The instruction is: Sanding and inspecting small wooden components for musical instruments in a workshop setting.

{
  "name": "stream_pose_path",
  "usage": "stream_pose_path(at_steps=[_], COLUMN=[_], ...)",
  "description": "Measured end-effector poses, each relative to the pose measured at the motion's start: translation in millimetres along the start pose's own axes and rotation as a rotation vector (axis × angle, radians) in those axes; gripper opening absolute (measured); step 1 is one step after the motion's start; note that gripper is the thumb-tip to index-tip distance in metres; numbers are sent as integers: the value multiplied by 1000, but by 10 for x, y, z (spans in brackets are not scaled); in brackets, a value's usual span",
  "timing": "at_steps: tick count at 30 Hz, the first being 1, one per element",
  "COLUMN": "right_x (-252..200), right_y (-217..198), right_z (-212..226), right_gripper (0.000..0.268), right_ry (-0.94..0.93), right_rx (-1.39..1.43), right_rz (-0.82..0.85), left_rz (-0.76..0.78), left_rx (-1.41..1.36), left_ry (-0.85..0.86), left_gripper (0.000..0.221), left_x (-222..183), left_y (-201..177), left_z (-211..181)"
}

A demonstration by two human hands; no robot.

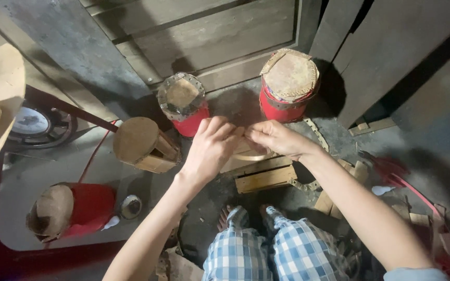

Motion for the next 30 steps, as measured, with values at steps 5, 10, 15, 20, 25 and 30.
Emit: stream_pose_path(at_steps=[5,10,15,20,25,30], right_x=[-25,-28,-18,-90,-117,-163], right_y=[63,147,183,238,197,236], right_z=[270,369,447,547,710,825], right_gripper=[32,35,37,45,33,32], right_ry=[-87,-90,-22,56,-87,-143], right_rx=[-209,-54,0,2,-135,-267], right_rz=[3,82,162,265,236,219], left_rz=[250,471,376,293,289,373], left_rx=[-341,-1393,-1587,-1582,-1463,-1410], left_ry=[-262,-728,-948,-967,-835,-777], left_gripper=[20,17,17,17,19,21], left_x=[6,-334,-571,-541,-231,-264], left_y=[177,957,1387,1293,817,869], left_z=[352,663,822,763,619,664])
Point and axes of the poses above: each hand's wrist, its own x-axis towards the middle knuckle, its own y-axis out of the palm, z = x × y, the point moved 10 cm from there along x, towards the middle knuckle, and after that the axes turned 6 degrees about z, right-handed, at the moved point
